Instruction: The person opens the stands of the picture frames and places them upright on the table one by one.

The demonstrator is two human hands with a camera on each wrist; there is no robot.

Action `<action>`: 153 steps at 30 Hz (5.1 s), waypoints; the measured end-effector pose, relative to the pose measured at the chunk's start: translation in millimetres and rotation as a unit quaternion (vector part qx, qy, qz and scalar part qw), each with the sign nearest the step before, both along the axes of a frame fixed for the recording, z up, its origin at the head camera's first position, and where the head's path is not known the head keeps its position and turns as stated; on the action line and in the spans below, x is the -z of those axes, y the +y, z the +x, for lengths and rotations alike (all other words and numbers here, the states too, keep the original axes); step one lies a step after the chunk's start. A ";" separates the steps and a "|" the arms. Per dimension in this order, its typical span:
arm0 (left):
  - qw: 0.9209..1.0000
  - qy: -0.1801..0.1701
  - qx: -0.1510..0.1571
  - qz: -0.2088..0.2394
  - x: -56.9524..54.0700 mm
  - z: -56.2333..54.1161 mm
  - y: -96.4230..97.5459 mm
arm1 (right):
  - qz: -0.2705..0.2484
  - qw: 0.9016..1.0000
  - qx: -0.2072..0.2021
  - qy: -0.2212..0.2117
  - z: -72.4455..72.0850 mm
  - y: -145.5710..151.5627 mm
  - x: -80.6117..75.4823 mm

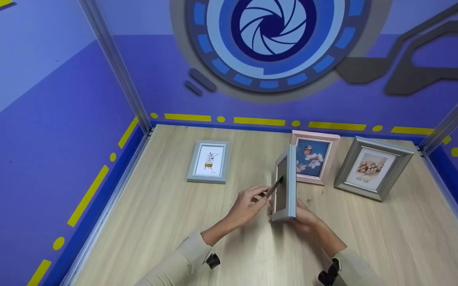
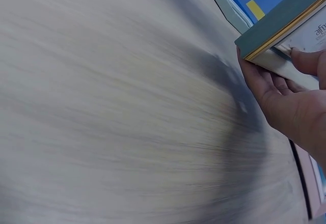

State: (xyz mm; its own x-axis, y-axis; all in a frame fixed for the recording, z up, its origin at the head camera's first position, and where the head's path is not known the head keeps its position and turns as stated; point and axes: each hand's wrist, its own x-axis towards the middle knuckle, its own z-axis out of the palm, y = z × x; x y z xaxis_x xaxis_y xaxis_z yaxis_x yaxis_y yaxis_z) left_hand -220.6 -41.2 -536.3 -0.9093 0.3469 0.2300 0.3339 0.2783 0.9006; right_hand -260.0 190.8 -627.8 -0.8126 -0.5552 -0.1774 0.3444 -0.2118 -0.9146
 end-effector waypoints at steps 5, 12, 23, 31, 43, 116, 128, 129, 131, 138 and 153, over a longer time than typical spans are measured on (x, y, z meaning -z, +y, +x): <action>0.997 0.050 -0.017 -0.059 -2.2 -0.8 -3.8 | -0.030 0.999 -0.010 -0.018 0.5 -0.4 0.7; 0.931 0.272 -0.063 -0.237 -9.5 6.3 4.0 | 0.000 1.000 0.018 -0.012 0.2 -2.7 -2.6; 0.883 0.326 -0.072 -0.330 -12.9 5.1 4.9 | 0.151 0.980 0.130 0.021 -2.4 -14.8 -11.5; 0.937 0.179 -0.061 -0.295 -9.6 4.9 0.9 | 0.174 0.966 0.193 0.009 -3.0 -17.4 -10.5; 0.965 0.106 -0.041 -0.236 -0.9 -4.6 -14.4 | 0.242 0.941 0.225 0.074 -9.0 -25.6 -25.4; 0.964 0.030 -0.248 -0.089 62.1 -137.7 -92.2 | 0.275 0.936 0.129 0.177 -57.2 -61.0 -25.3; 0.913 -0.006 -0.377 -0.153 72.8 -117.4 -155.7 | 0.279 0.935 0.008 0.220 -46.2 -104.0 -20.3; 0.909 -0.023 -0.383 -0.160 75.0 -115.7 -158.8 | 0.278 0.934 0.001 0.222 -45.2 -109.7 -19.7; 0.907 -0.058 -0.381 -0.168 78.7 -111.7 -163.7 | 0.279 0.935 -0.007 0.219 -42.8 -121.1 -19.4; 0.917 -0.112 -0.340 -0.174 82.3 -109.0 -167.9 | 0.265 0.941 -0.008 0.209 -45.6 -150.5 -17.8; 0.901 -0.172 -0.298 -0.263 60.3 -118.1 -158.9 | 0.257 0.937 -0.001 0.236 -51.6 -176.5 -8.8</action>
